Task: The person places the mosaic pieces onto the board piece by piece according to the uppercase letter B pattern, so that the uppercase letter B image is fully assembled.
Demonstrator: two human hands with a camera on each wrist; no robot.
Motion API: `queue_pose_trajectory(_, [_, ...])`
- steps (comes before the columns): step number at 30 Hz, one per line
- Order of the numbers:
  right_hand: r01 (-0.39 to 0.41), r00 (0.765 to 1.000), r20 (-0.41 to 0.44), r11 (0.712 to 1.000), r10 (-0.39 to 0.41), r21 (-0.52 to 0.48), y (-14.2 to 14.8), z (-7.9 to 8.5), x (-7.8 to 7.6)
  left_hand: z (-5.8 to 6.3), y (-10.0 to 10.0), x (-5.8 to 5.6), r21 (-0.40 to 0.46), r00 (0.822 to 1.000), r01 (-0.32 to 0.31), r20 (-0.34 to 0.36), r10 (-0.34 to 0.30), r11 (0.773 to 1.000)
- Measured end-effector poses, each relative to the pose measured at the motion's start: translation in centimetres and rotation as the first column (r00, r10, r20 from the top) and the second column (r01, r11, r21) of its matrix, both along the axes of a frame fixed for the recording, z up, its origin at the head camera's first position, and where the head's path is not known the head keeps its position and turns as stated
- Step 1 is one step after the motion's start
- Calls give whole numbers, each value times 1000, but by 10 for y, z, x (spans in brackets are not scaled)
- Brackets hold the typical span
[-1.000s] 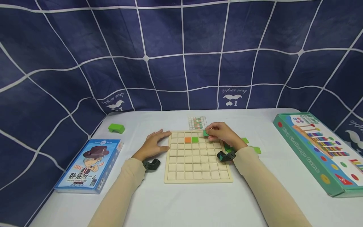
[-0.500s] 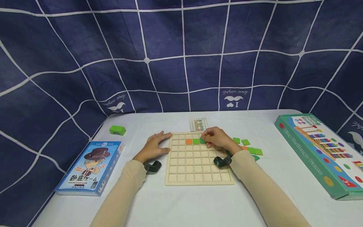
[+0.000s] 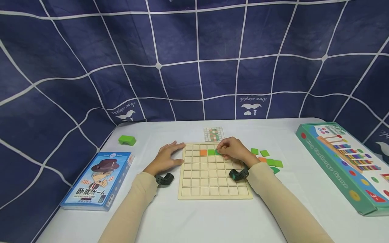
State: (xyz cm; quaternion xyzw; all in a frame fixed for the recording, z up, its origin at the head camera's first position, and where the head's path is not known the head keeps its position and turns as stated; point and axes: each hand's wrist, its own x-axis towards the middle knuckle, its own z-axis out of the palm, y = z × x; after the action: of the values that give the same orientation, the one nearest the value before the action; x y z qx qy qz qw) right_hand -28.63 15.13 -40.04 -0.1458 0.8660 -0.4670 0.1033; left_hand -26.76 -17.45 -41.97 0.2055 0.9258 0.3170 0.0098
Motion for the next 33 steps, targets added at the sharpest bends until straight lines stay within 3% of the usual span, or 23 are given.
queue_pose_trajectory(9, [-22,1000,13,999,23,-41,0,0,-2,-2,-1,-2,6,1000,-15,4,15,1000])
queue_pose_trajectory(16, [-105,983,129,975,131,-194,13,3,-7,-2,0,-1,12,1000,-9,0,9,1000])
queue_pose_trajectory(20, [-103,975,166,961,149,-255,27,11,-5,-1,2,-1,11,1000,-6,0,6,1000])
queue_pose_trajectory(28, [-21,999,43,979,30,-203,66,18,7,-2,3,0,8,1000,-10,13,10,1000])
queue_pose_trajectory(33, [17,1000,-20,985,-21,-174,89,19,14,-1,2,1,8,1000,-20,11,20,1000])
